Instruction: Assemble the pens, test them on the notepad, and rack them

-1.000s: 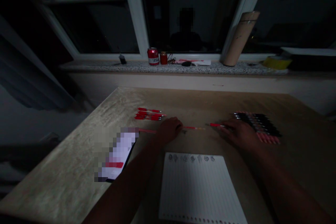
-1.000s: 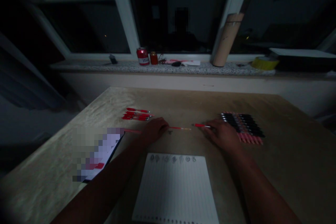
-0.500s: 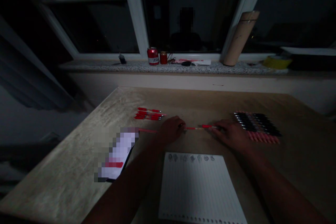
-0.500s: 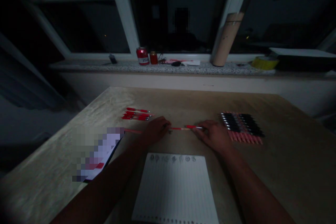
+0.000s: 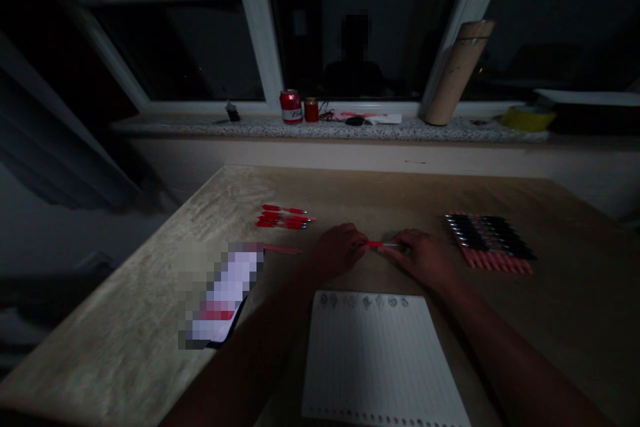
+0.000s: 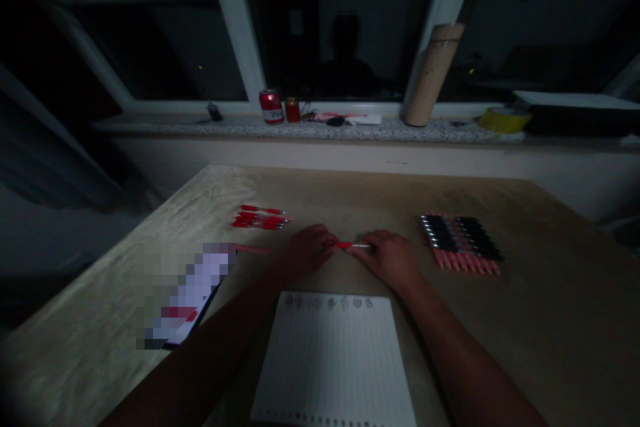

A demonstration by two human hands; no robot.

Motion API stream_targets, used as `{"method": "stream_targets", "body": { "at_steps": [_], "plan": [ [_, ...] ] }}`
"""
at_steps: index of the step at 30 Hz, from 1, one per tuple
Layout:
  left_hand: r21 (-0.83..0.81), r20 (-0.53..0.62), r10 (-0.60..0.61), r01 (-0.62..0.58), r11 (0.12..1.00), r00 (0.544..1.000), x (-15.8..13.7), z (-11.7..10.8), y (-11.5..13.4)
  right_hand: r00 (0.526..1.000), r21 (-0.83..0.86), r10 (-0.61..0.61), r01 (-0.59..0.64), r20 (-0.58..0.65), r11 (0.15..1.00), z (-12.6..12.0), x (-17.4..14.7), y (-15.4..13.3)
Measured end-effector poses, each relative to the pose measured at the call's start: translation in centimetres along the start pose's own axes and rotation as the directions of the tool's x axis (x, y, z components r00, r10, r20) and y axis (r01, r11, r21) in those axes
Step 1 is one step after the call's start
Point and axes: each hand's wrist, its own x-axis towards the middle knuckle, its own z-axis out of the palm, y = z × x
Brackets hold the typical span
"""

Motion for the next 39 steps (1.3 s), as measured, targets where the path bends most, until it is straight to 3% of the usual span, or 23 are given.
{"method": "stream_targets", "body": {
  "at_steps": [4,8,12,15,24,32,39],
  "plan": [
    [0.001,-0.01,-0.003,0.003,1.0,1.0,0.1,0.0,-0.5,1.0,0.01,0.007,-0.007,0.004,1.0,-0.2,0.0,0.1],
    [0.008,-0.037,-0.08,0.08,0.997,0.996,0.0,-0.2,-1.7,0.999,0.021,0.014,-0.015,0.03,1.0,-0.7,-0.1,0.5],
    [0.088,-0.035,-0.179,0.182,0.979,0.983,-0.1,-0.2,-2.9,0.999,0.018,0.021,-0.022,0.044,1.0,-0.8,-0.2,1.0],
    [0.158,-0.009,-0.195,0.194,0.968,0.981,-0.1,0.1,-3.2,0.998,0.024,0.02,-0.021,0.051,0.999,-0.8,-0.2,1.0],
    [0.23,0.037,-0.183,0.17,0.958,0.982,-0.2,0.1,-2.8,0.999,0.004,0.006,-0.006,0.039,1.0,-0.9,-0.3,0.8],
    [0.175,-0.001,-0.183,0.18,0.968,0.983,-0.2,0.0,-2.2,0.998,-0.005,0.002,-0.002,0.06,1.0,-0.7,-0.3,0.8],
    [0.079,0.006,-0.014,0.013,0.997,1.0,0.0,-0.4,0.0,0.994,0.065,-0.097,0.094,0.047,0.993,-0.2,-0.3,0.5]
  ]
}}
